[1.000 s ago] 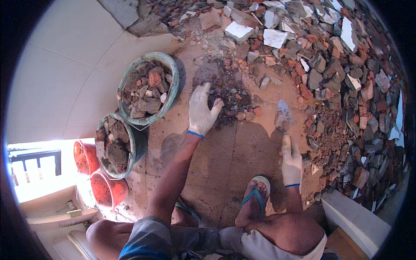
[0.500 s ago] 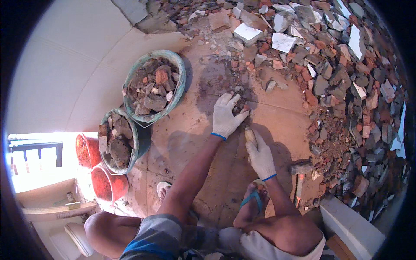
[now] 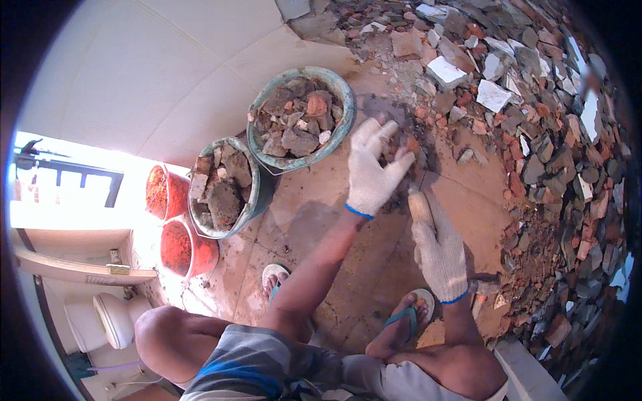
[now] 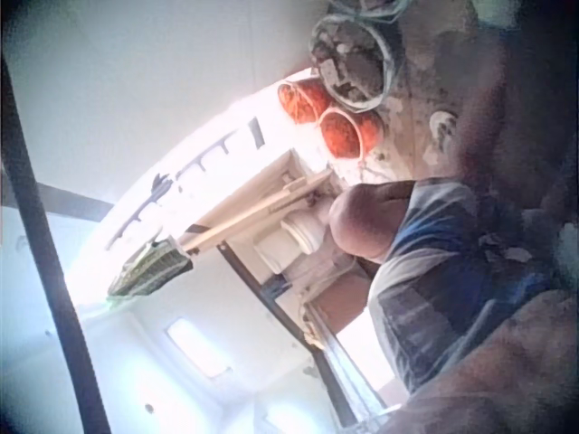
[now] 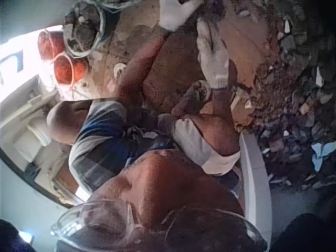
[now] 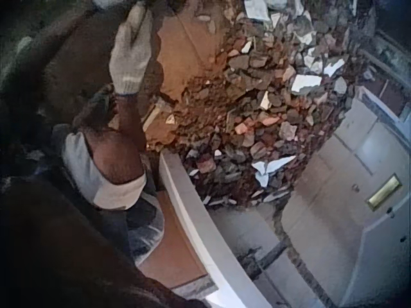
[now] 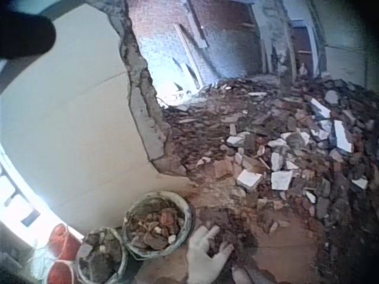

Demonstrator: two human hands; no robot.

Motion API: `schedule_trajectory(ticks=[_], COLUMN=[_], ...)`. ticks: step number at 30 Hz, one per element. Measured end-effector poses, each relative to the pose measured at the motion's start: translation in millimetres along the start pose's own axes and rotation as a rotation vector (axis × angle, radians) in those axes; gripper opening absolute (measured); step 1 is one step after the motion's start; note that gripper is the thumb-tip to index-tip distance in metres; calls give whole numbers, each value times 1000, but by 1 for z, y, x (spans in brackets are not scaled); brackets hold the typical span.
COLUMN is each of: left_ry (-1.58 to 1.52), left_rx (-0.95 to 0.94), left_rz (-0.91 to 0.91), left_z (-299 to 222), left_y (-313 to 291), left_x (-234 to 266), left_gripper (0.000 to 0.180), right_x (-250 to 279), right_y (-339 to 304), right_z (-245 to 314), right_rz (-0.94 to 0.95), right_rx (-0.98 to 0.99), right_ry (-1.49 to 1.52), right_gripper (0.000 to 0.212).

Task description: The person collects broken tiles and rubble from the floor into buckets using gloved hands. They repeatedly pick up pieces and place them into green and red buckets, occasionally adjusting the buckets' positions.

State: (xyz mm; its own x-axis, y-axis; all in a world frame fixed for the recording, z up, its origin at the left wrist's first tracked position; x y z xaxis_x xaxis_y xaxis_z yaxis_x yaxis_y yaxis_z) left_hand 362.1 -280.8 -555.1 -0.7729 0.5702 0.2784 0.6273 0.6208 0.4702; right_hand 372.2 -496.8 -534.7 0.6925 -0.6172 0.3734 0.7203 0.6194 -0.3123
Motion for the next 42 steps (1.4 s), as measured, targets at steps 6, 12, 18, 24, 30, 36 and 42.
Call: schedule_trajectory(ticks=[6, 12, 18, 24, 30, 36, 42], left_ry=[-8, 292, 430, 310, 497, 305, 170], left_rx=[-148, 313, -230, -108, 178, 210, 65], left_rz=[-281, -205, -203, 307, 354, 257, 234], left_z=[-22, 51, 10, 33, 91, 110, 131], left_y=[71, 89, 27, -79, -131, -63, 23], left_x=[116, 189, 157, -6, -48, -82, -136], left_gripper=[49, 56, 49, 99, 110, 106, 102], right_x=[-39, -69, 27, 111, 162, 161, 137], right_y=[45, 92, 51, -57, -43, 98, 222], right_z=[113, 123, -32, -185, -201, -174, -130], right_rz=[-201, -223, -368, -489, -483, -227, -80], right_rx=[697, 579, 232, -495, -457, -324, -71], right_ry=[-196, -604, -211, -11, -39, -24, -230], right_gripper=[57, 61, 56, 65, 61, 53, 55])
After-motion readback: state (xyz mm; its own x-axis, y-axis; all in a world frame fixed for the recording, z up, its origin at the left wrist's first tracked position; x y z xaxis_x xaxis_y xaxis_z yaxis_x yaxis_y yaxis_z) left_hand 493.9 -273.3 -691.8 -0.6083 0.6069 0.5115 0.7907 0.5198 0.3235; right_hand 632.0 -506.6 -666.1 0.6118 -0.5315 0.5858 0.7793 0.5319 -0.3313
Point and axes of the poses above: each hand's wrist, its own y-axis towards the middle knuckle, its own x-axis out of the back of the hand, z = x × y, the point moved 8 cm from there along y, towards the middle knuckle, and after that the axes turned 10 degrees about -y, right-handed, at the moved point
